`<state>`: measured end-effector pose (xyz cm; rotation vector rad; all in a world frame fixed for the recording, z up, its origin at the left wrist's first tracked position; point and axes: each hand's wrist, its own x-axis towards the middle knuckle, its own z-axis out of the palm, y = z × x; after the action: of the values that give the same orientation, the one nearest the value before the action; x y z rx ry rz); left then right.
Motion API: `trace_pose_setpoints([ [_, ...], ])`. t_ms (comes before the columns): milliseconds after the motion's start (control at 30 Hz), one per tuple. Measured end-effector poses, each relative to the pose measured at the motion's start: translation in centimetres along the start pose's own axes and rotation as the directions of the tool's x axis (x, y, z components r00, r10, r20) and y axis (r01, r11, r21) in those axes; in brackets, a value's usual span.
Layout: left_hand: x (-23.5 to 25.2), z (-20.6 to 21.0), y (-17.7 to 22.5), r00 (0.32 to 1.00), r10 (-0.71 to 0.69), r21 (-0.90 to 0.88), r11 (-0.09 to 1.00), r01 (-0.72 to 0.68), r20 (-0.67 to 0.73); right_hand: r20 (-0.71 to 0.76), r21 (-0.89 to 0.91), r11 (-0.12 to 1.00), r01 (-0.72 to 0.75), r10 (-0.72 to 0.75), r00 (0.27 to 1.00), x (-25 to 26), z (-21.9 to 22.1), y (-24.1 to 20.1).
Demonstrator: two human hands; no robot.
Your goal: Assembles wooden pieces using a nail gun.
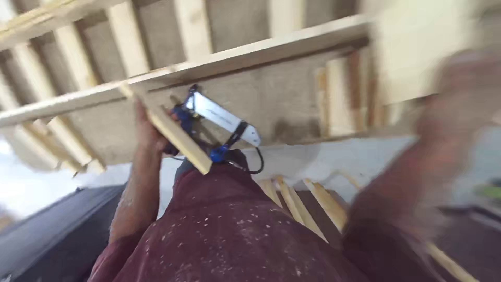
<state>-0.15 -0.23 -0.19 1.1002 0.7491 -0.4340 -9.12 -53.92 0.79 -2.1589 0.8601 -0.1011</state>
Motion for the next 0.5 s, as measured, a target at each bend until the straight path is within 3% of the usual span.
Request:
trace_pose_setpoints([
  [100,0.8,-0.5,-0.1,0.999,-0.009,0.013,1.0,0.008,0.036,0.152,0.313,0.938,-0.148,0.104,0.983,-7.7,4.1,4.3],
  [200,1.1,-0.2,-0.6,0.998,-0.054,0.026,0.998,0.054,0.014,0.284,0.424,0.82,-0.383,0.281,0.917,-13.0,9.0,8.6],
  [300,1.3,1.3,-1.2,0.996,-0.085,0.041,0.995,0.086,-0.02,0.358,0.461,0.772,-0.438,0.29,0.888,-15.1,11.8,11.5],
  [400,1.5,3.1,-1.9,0.994,-0.102,0.058,0.993,0.1,0.029,0.375,0.247,0.878,-0.41,0.303,0.876,-14.8,13.1,11.7],
  [467,1.3,3.7,-2.0,0.993,-0.101,0.09,0.991,0.095,0.066,0.342,-0.167,0.966,-0.2,0.247,0.907,-14.2,12.8,9.7],
  [500,1.2,3.9,-2.0,0.993,-0.102,0.101,0.99,0.095,0.065,0.321,-0.334,0.939,-0.081,0.194,0.927,-13.6,12.3,8.4],
])
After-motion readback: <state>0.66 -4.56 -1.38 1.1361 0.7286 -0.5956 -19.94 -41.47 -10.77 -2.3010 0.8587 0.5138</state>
